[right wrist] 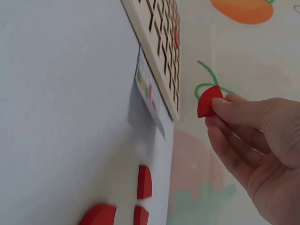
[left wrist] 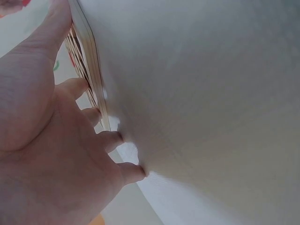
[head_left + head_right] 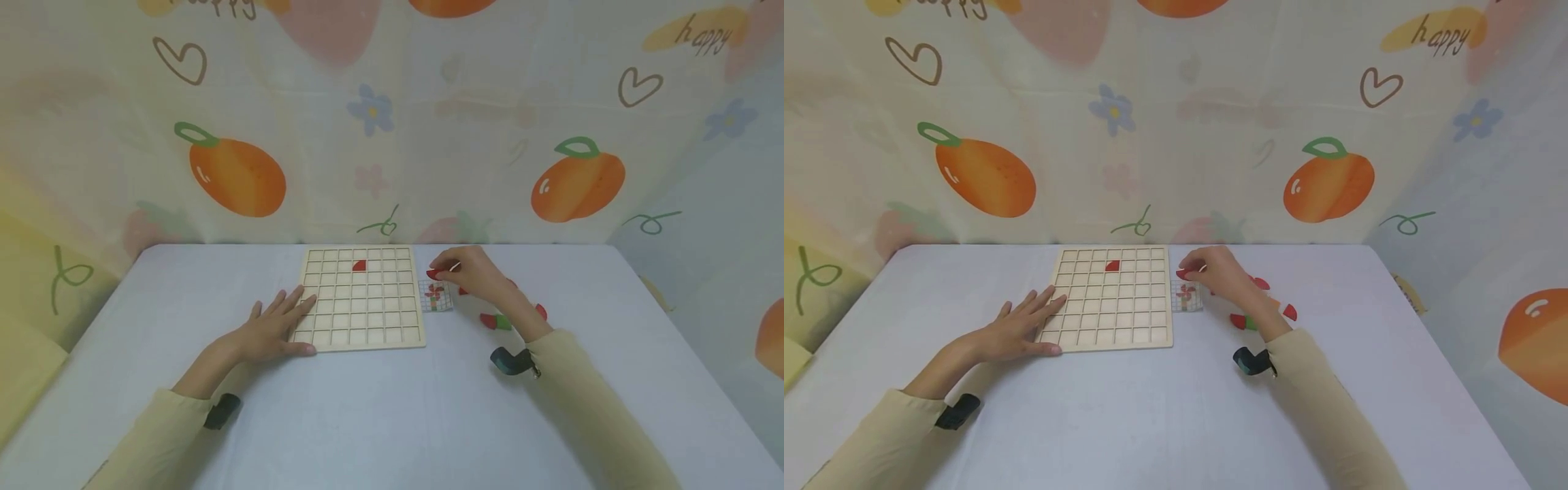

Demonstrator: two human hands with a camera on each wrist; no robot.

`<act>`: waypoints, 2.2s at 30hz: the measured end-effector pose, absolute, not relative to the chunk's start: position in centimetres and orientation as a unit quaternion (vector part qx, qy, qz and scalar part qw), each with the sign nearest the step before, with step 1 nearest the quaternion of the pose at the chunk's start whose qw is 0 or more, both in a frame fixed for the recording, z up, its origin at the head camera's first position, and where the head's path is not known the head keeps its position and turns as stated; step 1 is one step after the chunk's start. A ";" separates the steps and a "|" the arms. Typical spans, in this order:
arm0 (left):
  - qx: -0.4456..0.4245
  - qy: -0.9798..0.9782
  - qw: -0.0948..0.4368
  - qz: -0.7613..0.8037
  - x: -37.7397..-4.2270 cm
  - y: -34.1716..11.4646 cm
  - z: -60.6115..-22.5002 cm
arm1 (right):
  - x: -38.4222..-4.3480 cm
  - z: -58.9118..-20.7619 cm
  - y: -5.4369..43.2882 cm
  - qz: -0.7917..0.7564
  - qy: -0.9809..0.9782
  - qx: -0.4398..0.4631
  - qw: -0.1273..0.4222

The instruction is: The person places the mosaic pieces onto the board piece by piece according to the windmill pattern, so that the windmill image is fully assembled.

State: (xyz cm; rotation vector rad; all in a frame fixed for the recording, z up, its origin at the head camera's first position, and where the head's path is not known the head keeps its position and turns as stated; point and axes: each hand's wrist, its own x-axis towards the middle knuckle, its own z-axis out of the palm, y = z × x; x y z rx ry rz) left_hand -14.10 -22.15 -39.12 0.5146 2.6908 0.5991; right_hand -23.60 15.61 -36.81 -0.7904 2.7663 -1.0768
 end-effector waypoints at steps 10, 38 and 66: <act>0.179 0.947 0.167 0.206 -14.2 -22.2 -39.4 | -24.8 -37.4 12.6 -0.369 0.889 -0.270 0.030; 0.180 0.948 0.168 0.200 -14.5 -22.2 -39.4 | -25.5 -38.9 4.4 -0.427 0.868 -0.249 0.033; 0.174 0.949 0.170 0.201 -14.4 -22.2 -39.2 | -25.8 -39.2 1.9 -0.370 0.903 -0.208 0.063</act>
